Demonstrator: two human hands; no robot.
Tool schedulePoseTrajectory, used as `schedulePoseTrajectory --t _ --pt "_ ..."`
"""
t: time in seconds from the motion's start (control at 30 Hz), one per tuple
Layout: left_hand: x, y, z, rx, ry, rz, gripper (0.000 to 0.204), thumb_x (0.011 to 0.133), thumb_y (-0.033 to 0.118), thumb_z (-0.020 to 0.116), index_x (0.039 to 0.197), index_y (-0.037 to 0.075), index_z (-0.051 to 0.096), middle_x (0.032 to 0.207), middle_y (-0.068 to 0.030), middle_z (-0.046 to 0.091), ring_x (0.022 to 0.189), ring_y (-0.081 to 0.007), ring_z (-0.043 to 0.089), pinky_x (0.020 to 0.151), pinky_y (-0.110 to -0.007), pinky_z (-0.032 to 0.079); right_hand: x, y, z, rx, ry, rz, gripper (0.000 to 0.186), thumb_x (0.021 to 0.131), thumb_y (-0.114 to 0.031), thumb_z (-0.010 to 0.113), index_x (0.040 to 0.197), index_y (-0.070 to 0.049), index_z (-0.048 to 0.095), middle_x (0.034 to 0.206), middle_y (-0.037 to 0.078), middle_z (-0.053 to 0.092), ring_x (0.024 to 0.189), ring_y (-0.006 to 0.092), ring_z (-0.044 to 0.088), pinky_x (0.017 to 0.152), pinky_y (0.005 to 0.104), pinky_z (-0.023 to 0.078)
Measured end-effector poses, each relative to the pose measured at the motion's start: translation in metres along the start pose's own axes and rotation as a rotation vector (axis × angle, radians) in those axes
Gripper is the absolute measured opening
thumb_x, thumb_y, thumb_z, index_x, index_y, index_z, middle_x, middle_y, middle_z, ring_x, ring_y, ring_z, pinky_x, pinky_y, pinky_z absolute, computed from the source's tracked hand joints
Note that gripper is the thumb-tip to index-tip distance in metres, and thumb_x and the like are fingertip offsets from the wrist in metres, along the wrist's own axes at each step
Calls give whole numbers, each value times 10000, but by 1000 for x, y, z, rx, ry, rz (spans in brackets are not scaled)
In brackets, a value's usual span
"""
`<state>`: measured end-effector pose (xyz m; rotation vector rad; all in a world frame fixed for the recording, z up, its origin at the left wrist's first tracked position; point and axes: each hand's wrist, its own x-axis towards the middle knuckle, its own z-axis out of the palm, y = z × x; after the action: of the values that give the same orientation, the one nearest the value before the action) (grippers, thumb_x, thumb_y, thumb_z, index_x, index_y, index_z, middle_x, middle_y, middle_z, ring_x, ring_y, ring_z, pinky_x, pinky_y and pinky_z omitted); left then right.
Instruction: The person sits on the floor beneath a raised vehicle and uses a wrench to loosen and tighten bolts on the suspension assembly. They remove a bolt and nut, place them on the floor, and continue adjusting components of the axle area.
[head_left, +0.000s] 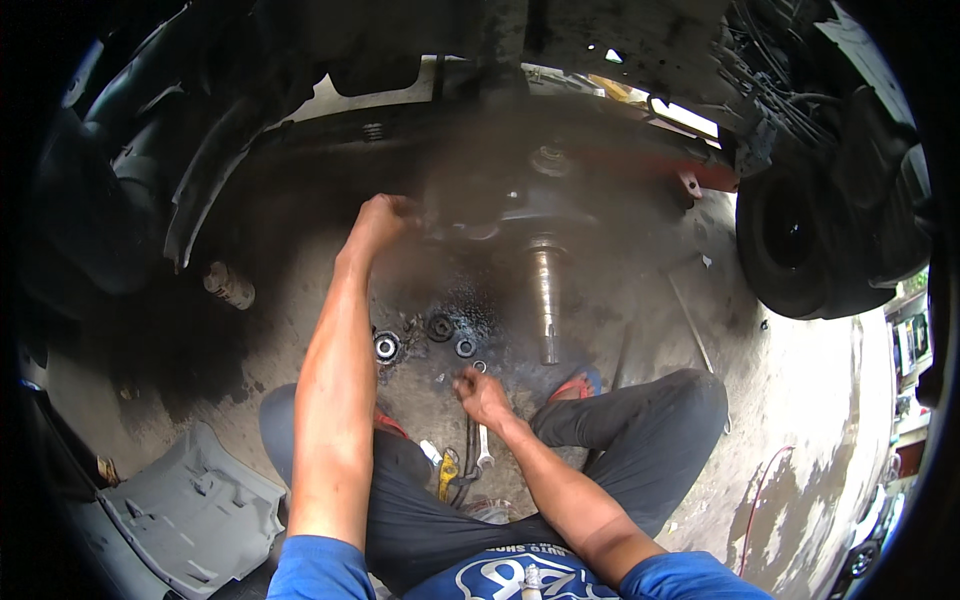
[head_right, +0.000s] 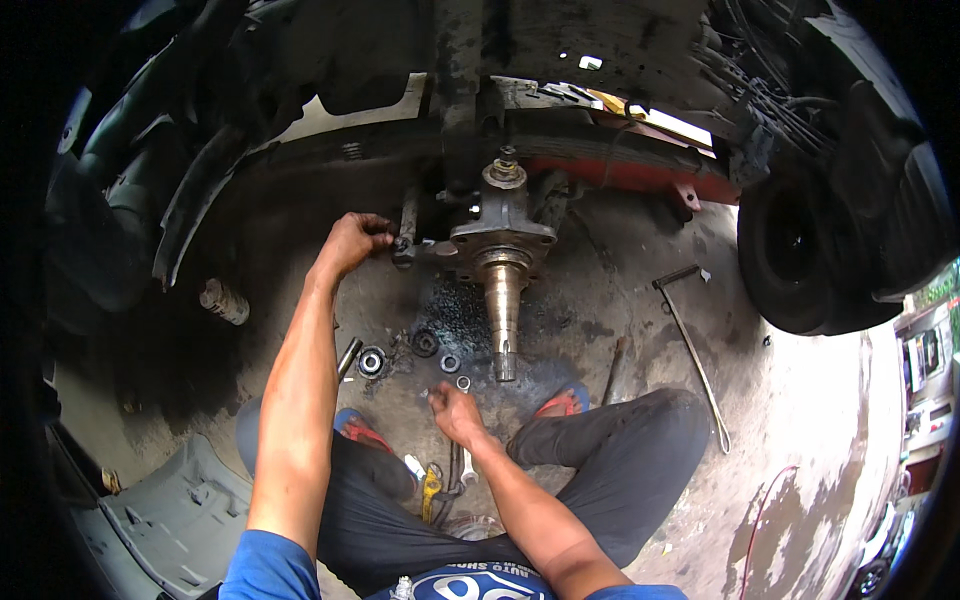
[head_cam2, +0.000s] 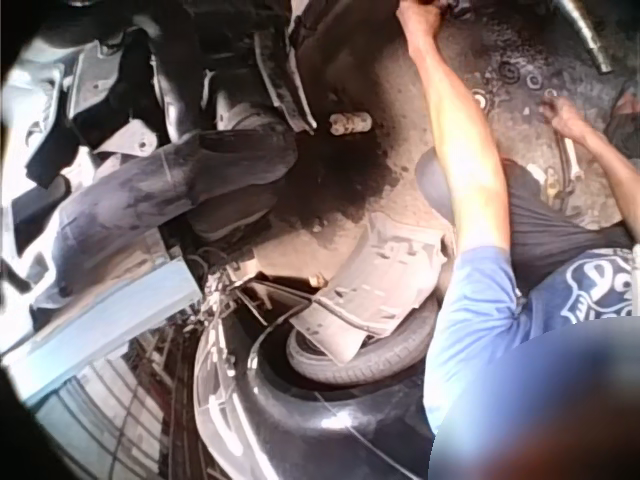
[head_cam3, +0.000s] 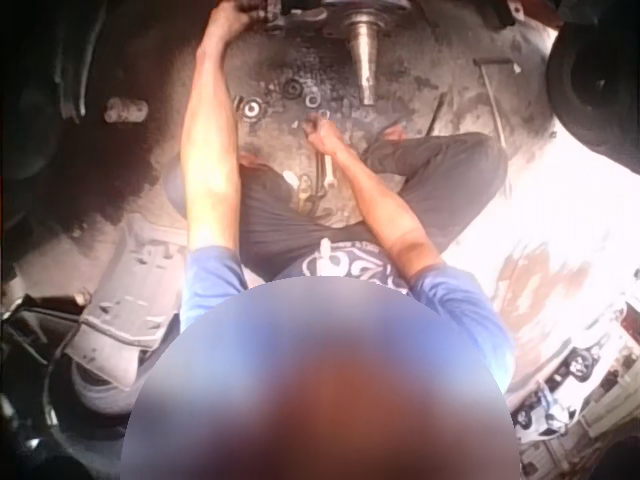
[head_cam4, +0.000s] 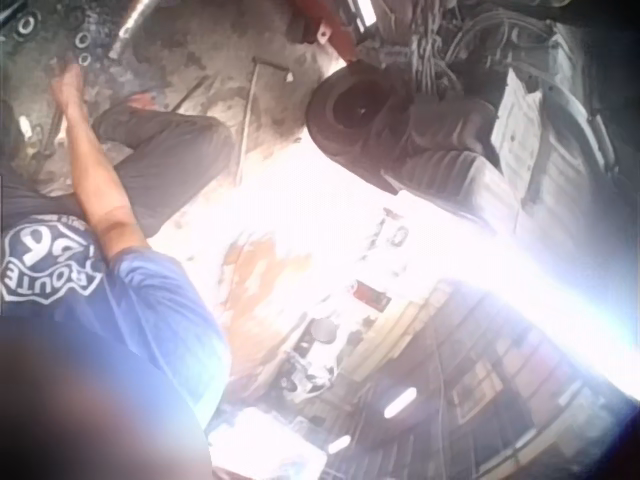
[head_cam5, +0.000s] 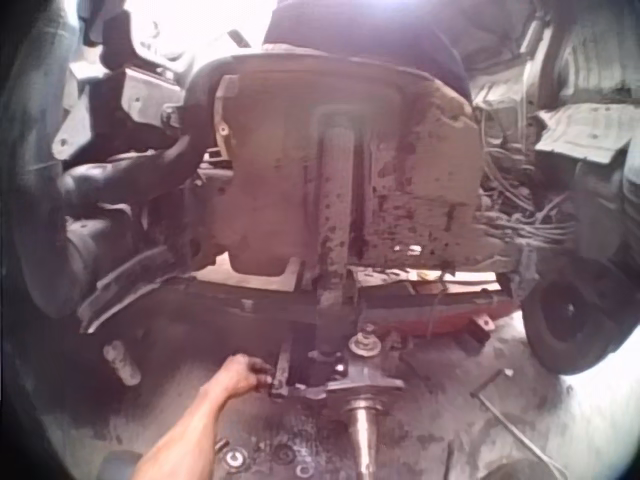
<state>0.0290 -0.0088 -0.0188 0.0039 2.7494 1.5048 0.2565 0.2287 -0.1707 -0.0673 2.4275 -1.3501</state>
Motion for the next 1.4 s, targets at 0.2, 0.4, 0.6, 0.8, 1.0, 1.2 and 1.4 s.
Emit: schedulePoseTrajectory --t 0.2,0.4,0.6,0.8,1.0,1.2,1.4 --pt "-30 8 0 134 43 57 244 759 23 763 995 -21 716 908 -172 734 886 -240 711 819 -349 535 36 -90 -33 117 323 -180 283 939 -175 607 1182 -35 643 753 122 662 664 174 630 670 335 509" --pt "-32 14 4 311 -38 277 231 668 20 785 890 -3 727 880 -145 666 857 -300 680 778 -380 535 75 -141 -25 262 551 -261 330 931 -131 622 1244 -26 617 732 101 655 588 144 611 592 322 499" --pt "-29 11 12 238 -41 342 190 691 41 780 867 -3 724 894 -126 678 863 -250 675 774 -355 529 108 -161 -27 234 558 -345 295 927 -142 635 1194 -16 643 848 93 697 645 127 642 628 297 531" --pt "8 -20 3 -705 255 -177 127 828 78 744 938 24 711 866 -42 724 745 -134 687 591 -293 516 68 -197 -33 108 307 -458 282 940 -121 603 1197 -12 637 848 93 683 694 112 601 656 295 494" --pt "24 -40 21 -815 125 -356 140 848 125 756 946 44 697 858 -24 717 683 -112 668 504 -227 441 -21 -176 -76 -364 -306 -400 343 947 -173 603 1260 -33 592 1116 209 636 996 367 643 862 427 513" --pt "24 -57 26 -753 69 -289 139 822 125 777 900 34 706 804 -19 710 648 -85 635 520 -230 419 -43 -155 -187 -523 -360 54 331 948 -209 606 1250 -73 620 1186 196 653 1080 373 631 916 409 511" --pt "22 -48 31 -717 112 -215 142 824 138 773 883 33 698 774 -25 697 638 -80 615 531 -229 400 -26 -102 -161 -758 -467 34 376 951 -251 590 1279 -69 591 1193 206 652 1124 377 608 926 432 490"
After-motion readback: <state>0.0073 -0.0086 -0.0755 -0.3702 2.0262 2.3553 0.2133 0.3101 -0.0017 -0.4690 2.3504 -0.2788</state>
